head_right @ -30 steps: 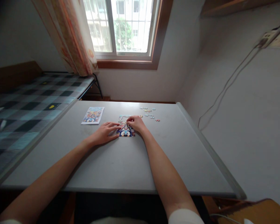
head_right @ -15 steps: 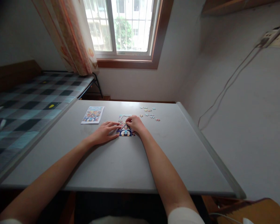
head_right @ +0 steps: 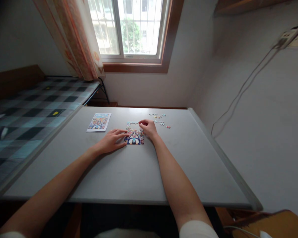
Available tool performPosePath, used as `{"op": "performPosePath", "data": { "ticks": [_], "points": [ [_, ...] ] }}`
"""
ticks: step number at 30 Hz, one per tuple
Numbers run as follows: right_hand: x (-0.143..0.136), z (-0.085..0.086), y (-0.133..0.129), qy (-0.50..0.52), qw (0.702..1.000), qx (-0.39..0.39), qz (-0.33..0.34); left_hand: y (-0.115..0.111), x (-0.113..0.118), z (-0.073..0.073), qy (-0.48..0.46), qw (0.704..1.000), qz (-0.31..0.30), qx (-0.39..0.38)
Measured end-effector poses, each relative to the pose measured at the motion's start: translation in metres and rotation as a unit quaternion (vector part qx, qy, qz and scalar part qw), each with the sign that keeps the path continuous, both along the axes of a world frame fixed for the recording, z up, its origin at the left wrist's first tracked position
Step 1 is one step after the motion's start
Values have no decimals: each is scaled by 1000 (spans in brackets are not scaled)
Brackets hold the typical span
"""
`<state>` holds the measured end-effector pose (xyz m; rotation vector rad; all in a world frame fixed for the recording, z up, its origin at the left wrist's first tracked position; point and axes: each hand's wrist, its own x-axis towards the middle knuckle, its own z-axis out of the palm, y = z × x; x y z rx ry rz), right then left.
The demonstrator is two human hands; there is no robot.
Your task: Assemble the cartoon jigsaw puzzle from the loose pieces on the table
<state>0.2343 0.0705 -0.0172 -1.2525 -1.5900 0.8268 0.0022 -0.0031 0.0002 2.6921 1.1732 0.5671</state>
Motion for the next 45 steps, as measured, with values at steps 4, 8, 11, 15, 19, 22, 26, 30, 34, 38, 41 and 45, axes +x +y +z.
{"op": "performPosePath", "data": {
  "ticks": [4, 8, 11, 15, 19, 22, 26, 30, 34, 38, 41, 45],
  "points": [
    [-1, 1, -2, 2, 1000, -12, 7, 0, 0, -1, 2, 1000, -2, 5],
    [-1, 2, -3, -26, 999, -8, 23, 1, 0, -1, -4, 1000, -1, 2],
    [-3, 5, -5, -71, 997, 7, 39, 1, 0, -1, -4, 1000, -1, 1],
    [-5, 10, -8, -137, 989, 19, 60, 1, 0, 0, -3, 1000, -2, 5],
    [-7, 13, -10, -170, 983, 20, 65, 1, 0, -1, -2, 1000, 0, 4],
    [-8, 13, -11, -177, 982, 23, 59, 2, 0, -2, -5, 1000, -2, 4],
    [-8, 10, -9, -175, 983, 28, 53, 2, 0, -2, -11, 1000, -2, 5],
    [-8, 6, -8, -148, 988, 37, 24, 1, 0, -2, -11, 1000, -4, 8],
    [-8, 5, -7, -134, 990, 31, 26, 1, 0, -1, -7, 1000, -2, 5],
    [-8, 6, -8, -140, 989, 29, 26, 0, 1, -1, -6, 1000, 0, 0],
    [-8, 7, -9, -160, 986, 33, 34, 1, 1, -2, -5, 1000, -2, 2],
    [-8, 9, -10, -185, 981, 32, 51, 1, 0, -2, -3, 1000, -1, 1]
  ]
}}
